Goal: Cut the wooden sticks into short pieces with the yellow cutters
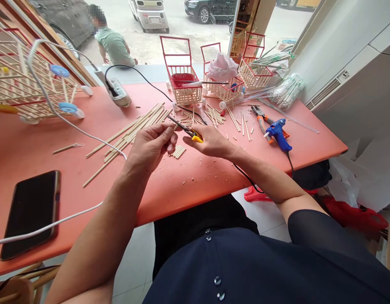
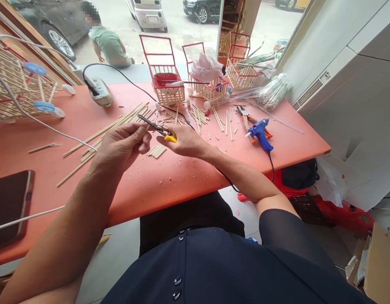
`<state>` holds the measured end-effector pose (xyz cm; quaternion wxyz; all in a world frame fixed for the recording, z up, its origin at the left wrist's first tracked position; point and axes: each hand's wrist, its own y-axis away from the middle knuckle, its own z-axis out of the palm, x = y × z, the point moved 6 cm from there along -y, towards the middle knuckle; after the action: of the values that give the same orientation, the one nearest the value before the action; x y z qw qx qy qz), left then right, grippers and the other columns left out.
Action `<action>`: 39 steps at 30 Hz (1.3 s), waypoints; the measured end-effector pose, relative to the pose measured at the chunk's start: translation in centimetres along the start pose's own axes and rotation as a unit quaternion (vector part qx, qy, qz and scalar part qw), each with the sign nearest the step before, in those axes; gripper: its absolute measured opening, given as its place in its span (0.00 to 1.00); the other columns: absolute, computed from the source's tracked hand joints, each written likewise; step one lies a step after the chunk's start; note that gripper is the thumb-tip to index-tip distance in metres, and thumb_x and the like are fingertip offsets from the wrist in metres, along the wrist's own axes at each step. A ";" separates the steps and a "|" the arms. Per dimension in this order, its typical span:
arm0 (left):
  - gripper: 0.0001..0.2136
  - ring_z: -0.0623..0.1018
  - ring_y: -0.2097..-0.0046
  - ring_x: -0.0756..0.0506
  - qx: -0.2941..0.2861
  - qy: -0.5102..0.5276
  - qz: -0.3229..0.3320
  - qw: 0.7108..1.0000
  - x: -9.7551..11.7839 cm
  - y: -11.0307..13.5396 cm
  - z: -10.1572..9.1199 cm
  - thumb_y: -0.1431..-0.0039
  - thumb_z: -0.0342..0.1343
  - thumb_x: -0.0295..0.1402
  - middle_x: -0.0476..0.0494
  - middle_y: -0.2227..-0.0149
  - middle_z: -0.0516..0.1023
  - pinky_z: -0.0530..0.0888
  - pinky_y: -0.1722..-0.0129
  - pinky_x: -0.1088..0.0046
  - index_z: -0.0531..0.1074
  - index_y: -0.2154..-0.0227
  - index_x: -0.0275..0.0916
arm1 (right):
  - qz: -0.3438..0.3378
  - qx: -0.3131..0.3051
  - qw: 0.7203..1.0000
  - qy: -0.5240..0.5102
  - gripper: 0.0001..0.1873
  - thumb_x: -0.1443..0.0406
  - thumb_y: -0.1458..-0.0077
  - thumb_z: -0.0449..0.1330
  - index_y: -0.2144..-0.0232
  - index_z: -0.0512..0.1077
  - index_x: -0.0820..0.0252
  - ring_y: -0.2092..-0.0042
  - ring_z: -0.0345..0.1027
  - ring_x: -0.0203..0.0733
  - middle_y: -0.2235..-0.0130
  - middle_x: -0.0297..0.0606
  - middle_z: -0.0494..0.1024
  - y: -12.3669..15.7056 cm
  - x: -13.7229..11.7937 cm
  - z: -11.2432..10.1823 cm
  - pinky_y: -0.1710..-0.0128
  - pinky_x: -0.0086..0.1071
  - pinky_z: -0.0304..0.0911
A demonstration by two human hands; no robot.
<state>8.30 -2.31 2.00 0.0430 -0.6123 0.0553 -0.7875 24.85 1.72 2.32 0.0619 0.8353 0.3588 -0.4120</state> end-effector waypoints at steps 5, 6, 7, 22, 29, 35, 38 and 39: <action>0.09 0.79 0.74 0.50 0.093 -0.148 0.093 0.980 1.0 0.4 -0.8 0.49 0.78 0.34 0.47 0.73 0.84 0.76 0.74 0.76 0.87 0.67 0.38 | 0.040 0.007 0.999 0.026 0.19 0.49 0.29 0.61 0.64 0.68 0.57 0.60 0.63 0.41 0.64 0.35 0.72 0.0 0.1 0.2 0.56 0.37 0.54; 0.07 0.80 0.73 0.50 0.105 -0.171 0.099 0.975 1.0 0.5 -0.9 0.49 0.76 0.32 0.47 0.73 0.84 0.77 0.73 0.75 0.88 0.67 0.38 | 0.051 -0.001 0.998 0.036 0.19 0.49 0.29 0.62 0.64 0.68 0.57 0.60 0.63 0.41 0.64 0.35 0.72 -0.1 0.3 0.2 0.55 0.36 0.54; 0.05 0.80 0.73 0.50 0.112 -0.187 0.099 0.971 1.0 0.6 -0.9 0.48 0.75 0.31 0.47 0.73 0.84 0.77 0.72 0.75 0.87 0.68 0.38 | 0.059 -0.013 0.997 0.040 0.20 0.48 0.29 0.62 0.63 0.69 0.57 0.59 0.63 0.42 0.64 0.35 0.72 -0.2 0.4 0.3 0.55 0.36 0.54; 0.17 0.75 0.77 0.51 0.056 -0.077 0.020 0.995 -0.1 0.4 -0.4 0.53 0.82 0.46 0.48 0.77 0.80 0.74 0.75 0.74 0.85 0.70 0.39 | 0.031 -0.114 0.993 -0.004 0.25 0.42 0.27 0.58 0.56 0.70 0.58 0.55 0.67 0.44 0.57 0.38 0.76 -0.4 0.6 0.3 0.52 0.37 0.60; 0.16 0.74 0.77 0.51 0.040 -0.058 0.023 0.997 -0.1 0.2 -0.5 0.52 0.83 0.44 0.48 0.78 0.79 0.72 0.75 0.74 0.86 0.71 0.39 | 0.023 -0.076 0.997 0.014 0.25 0.42 0.28 0.58 0.57 0.71 0.59 0.56 0.66 0.43 0.58 0.38 0.75 -0.3 0.6 0.2 0.52 0.37 0.57; 0.13 0.73 0.78 0.51 0.038 -0.061 0.038 0.997 0.1 0.3 -0.5 0.51 0.82 0.42 0.49 0.78 0.78 0.69 0.75 0.73 0.86 0.70 0.41 | 0.002 -0.051 0.999 0.005 0.26 0.43 0.29 0.60 0.58 0.74 0.61 0.59 0.62 0.41 0.63 0.34 0.71 0.1 -0.1 0.0 0.55 0.37 0.54; 0.13 0.73 0.77 0.51 0.035 -0.057 0.041 0.997 0.3 0.4 -0.5 0.51 0.82 0.41 0.49 0.79 0.77 0.69 0.75 0.72 0.85 0.71 0.41 | -0.005 -0.022 1.000 0.006 0.21 0.47 0.30 0.61 0.59 0.73 0.60 0.60 0.62 0.41 0.63 0.34 0.71 0.3 -0.3 -0.1 0.56 0.37 0.53; 0.13 0.73 0.77 0.51 0.033 -0.056 0.041 0.997 0.3 0.4 -0.4 0.51 0.82 0.41 0.50 0.79 0.77 0.69 0.74 0.72 0.85 0.71 0.41 | -0.007 -0.017 1.000 0.006 0.21 0.47 0.31 0.62 0.60 0.73 0.60 0.60 0.62 0.41 0.63 0.34 0.71 0.3 -0.4 -0.2 0.56 0.37 0.52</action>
<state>7.79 -2.72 2.16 0.0984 -0.6506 0.0523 -0.7512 24.99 1.32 2.66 0.0711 0.8338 0.3721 -0.4015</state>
